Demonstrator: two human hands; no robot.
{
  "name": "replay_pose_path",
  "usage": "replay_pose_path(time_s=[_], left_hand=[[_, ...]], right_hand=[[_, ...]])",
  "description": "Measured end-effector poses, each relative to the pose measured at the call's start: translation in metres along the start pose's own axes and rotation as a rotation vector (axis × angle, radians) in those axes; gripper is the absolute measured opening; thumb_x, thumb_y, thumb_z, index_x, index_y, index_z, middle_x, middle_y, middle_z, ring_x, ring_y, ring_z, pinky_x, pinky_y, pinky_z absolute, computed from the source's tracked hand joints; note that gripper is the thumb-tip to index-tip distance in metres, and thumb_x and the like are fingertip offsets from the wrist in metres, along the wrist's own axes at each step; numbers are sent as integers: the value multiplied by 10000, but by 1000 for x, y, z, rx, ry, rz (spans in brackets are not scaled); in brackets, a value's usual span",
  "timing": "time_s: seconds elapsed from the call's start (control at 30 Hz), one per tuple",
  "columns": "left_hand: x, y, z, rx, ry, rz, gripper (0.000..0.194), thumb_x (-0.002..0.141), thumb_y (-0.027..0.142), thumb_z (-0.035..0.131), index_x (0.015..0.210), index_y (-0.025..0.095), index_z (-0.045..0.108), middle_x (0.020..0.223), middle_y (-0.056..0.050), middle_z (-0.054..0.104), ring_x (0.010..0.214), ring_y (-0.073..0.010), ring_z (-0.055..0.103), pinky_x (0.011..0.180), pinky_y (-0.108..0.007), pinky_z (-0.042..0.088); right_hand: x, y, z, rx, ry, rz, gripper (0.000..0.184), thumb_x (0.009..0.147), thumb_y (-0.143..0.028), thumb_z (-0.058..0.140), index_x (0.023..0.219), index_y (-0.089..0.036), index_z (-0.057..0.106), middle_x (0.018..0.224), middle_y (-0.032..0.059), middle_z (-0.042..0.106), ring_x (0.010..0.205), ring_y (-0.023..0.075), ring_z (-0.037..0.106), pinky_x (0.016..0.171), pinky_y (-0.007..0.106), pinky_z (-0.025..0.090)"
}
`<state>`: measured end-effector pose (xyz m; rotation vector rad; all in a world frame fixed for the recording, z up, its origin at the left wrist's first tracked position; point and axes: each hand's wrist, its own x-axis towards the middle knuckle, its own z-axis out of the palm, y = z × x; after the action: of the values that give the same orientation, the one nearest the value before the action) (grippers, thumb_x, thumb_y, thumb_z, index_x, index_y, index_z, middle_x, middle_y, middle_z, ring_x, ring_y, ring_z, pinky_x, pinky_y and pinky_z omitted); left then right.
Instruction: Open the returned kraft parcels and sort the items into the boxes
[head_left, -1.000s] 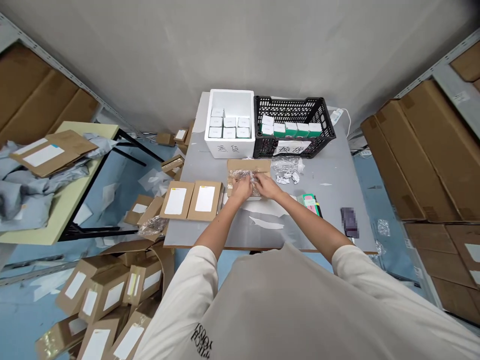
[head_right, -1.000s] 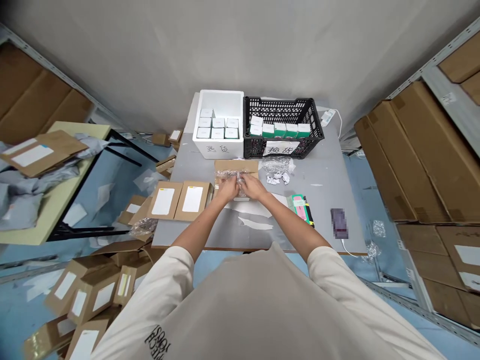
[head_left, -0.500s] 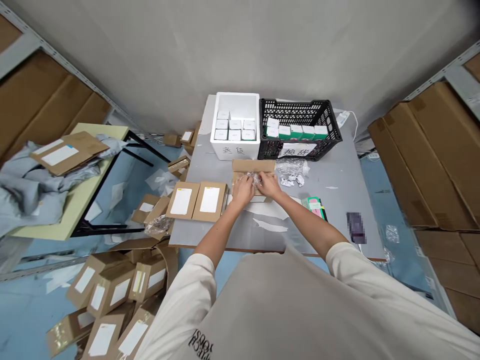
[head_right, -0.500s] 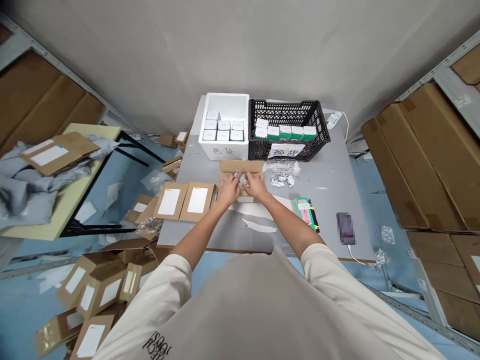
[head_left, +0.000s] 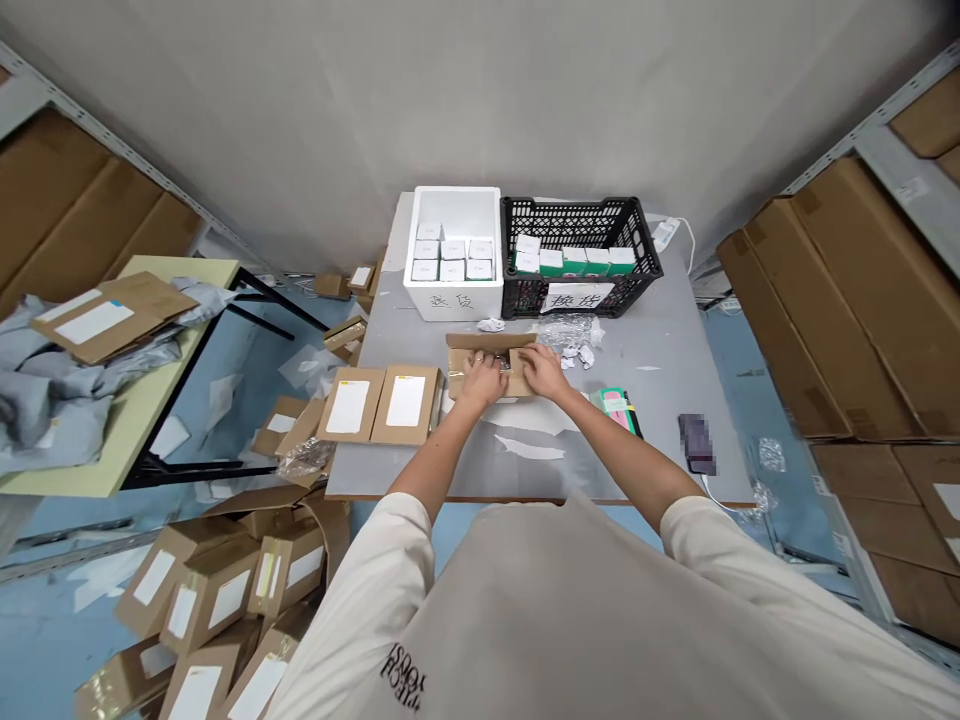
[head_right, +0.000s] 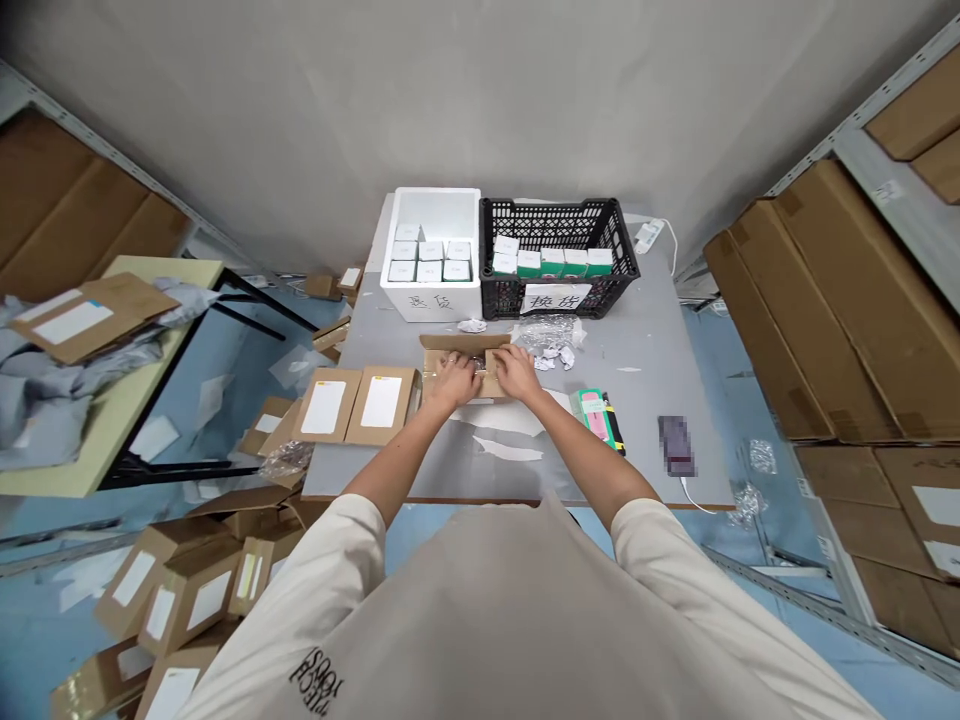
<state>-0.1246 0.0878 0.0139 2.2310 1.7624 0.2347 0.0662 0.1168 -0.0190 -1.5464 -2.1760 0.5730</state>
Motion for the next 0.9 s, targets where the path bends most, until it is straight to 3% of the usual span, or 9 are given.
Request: replay_pose_path(time_s=[0.13, 0.23, 0.33, 0.43, 0.67, 0.9], left_hand=[[0, 30, -6, -17, 132, 71, 278, 962, 227, 483, 1135, 201, 700, 1341, -188, 617, 1480, -363, 337, 1169, -601, 212], [2, 61, -4, -67, 137, 112, 320, 962, 200, 467, 1208, 222, 670, 1437, -167, 558, 1436, -348, 391, 1151, -569, 254], [7, 98, 11, -99, 97, 155, 370, 969, 203, 460, 1294, 236, 633, 1478, -153, 528, 1360, -345, 456, 1118, -543, 306], [9, 136, 39, -106, 48, 183, 395, 974, 210, 464, 1339, 242, 613, 1483, -140, 523, 1327, -344, 479, 1094, -516, 347], [3, 213, 118, -208, -138, 106, 355, 966, 228, 522, 1306, 229, 622, 1380, -139, 586, 1285, -321, 550, 1063, -459, 427], [-17, 257, 187, -441, -409, -207, 286, 958, 232, 548, 1240, 205, 504, 1191, -140, 700, 1075, -269, 692, 898, -363, 500]], right_hand=[[-16, 30, -27, 2, 41, 18, 412, 932, -223, 476, 1281, -198, 694, 1396, 140, 598, 1272, 331, 495, 1057, 503, 385], [-32, 59, -46, 9, 65, 69, 399, 935, -235, 475, 1260, -203, 705, 1388, 136, 608, 1265, 333, 507, 1062, 507, 389], [-55, 93, -64, 20, 83, 153, 402, 925, -239, 484, 1258, -198, 704, 1368, 140, 622, 1246, 337, 522, 1060, 511, 402], [-88, 131, -79, 24, 85, 256, 413, 899, -224, 493, 1251, -196, 707, 1331, 142, 642, 1207, 329, 551, 1050, 508, 428], [-168, 212, -99, 48, -17, 398, 416, 871, -196, 500, 1234, -197, 703, 1260, 117, 689, 1107, 270, 629, 1006, 425, 491], [-206, 247, -98, 129, -200, 472, 277, 881, -209, 530, 1137, -254, 625, 972, 48, 756, 870, 250, 695, 757, 338, 510]])
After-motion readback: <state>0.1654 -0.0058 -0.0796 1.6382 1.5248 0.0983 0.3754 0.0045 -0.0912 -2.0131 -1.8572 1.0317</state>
